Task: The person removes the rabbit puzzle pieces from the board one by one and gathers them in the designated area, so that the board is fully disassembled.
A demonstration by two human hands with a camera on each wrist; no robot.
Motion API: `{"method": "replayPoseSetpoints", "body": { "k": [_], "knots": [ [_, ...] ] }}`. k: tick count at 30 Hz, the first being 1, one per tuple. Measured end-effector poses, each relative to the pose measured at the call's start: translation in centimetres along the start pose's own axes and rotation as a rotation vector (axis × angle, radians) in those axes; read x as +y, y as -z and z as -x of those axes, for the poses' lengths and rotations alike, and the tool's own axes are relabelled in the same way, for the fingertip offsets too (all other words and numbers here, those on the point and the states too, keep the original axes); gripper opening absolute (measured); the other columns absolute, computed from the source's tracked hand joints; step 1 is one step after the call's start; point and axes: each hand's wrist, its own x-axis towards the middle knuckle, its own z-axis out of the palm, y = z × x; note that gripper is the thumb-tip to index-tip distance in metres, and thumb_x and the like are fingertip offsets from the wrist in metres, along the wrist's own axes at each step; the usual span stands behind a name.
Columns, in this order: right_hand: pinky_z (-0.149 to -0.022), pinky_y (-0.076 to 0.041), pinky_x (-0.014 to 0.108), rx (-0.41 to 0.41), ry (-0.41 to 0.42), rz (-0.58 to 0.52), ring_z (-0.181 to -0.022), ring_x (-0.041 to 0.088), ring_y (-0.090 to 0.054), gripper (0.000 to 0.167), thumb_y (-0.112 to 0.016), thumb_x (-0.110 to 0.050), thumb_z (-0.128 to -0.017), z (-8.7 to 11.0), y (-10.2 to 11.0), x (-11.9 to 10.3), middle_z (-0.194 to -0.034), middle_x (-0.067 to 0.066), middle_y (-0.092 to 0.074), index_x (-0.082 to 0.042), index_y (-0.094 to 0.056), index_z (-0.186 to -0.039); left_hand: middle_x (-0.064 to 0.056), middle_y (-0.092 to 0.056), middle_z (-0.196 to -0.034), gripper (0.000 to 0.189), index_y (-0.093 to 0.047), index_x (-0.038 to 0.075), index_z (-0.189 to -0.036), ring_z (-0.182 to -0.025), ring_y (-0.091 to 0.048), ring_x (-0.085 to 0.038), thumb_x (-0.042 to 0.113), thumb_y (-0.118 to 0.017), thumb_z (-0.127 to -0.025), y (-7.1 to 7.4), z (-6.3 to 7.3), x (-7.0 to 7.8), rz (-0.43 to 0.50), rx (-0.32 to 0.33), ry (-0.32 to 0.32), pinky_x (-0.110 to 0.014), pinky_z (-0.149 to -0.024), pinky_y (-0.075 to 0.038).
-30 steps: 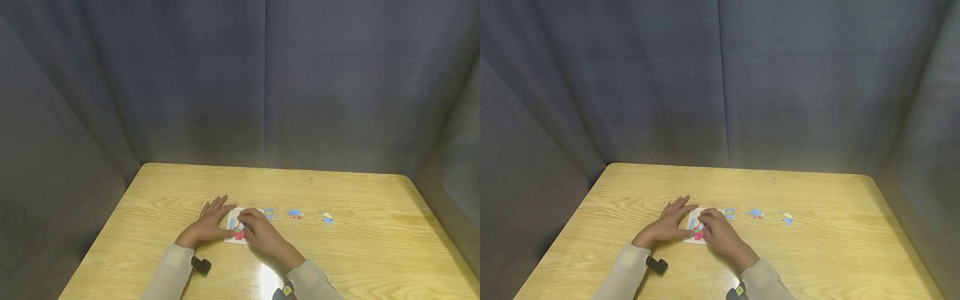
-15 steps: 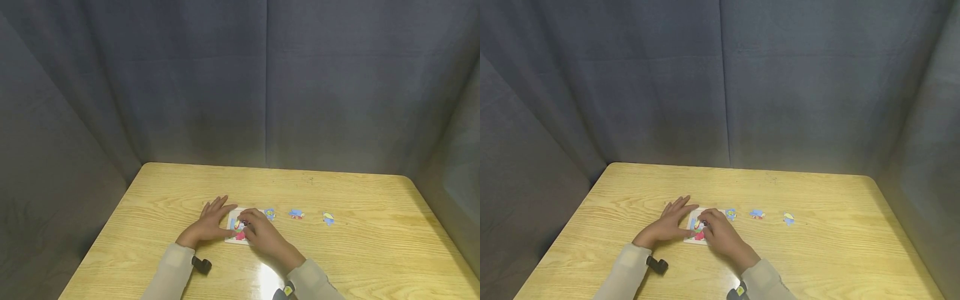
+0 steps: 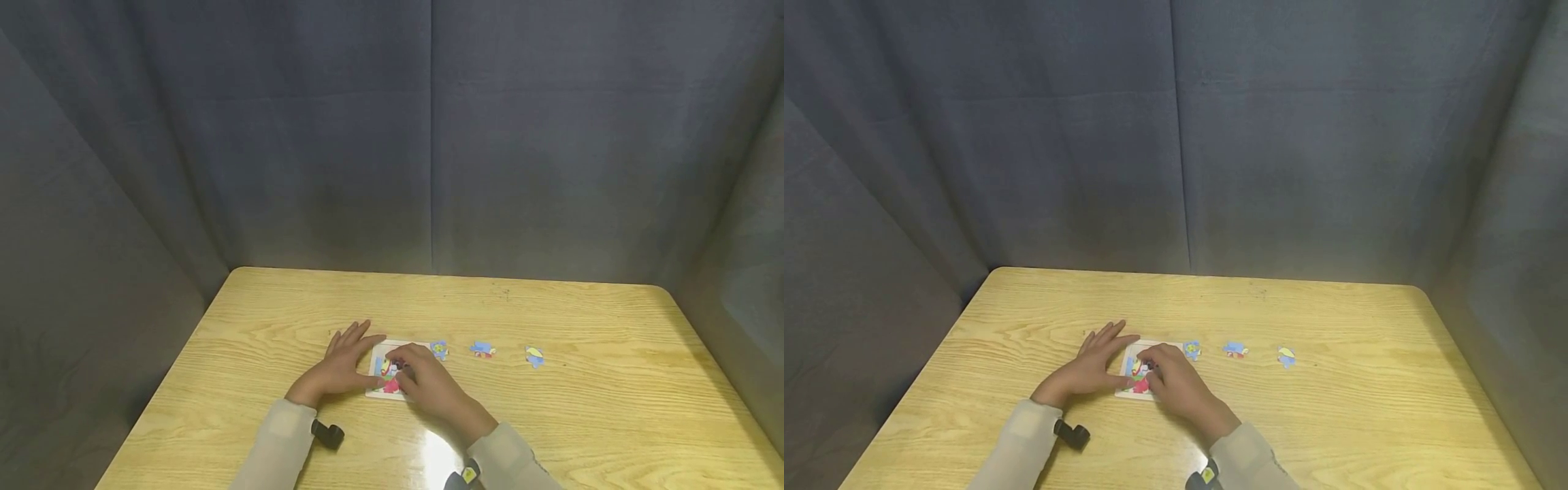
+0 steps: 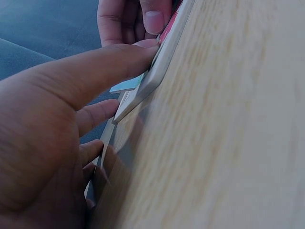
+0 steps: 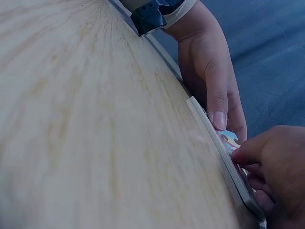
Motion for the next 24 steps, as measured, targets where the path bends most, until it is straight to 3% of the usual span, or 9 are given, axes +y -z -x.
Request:
{"method": "replayPoseSetpoints", "body": {
  "k": [24],
  "knots": [
    [-0.096, -0.049, 0.036, 0.013, -0.002, 0.007, -0.115, 0.017, -0.05, 0.035, -0.057, -0.011, -0.097, 0.1, -0.11, 0.25, -0.125, -0.002, -0.055, -0.013, -0.054, -0.132, -0.009, -0.006, -0.163, 0.085, -0.037, 0.022, -0.151, -0.148, 0.004, -0.032, 0.055, -0.072, -0.081, 0.0, -0.02, -0.04, 0.015, 0.008, -0.004, -0.055, -0.114, 0.011]
  ]
}}
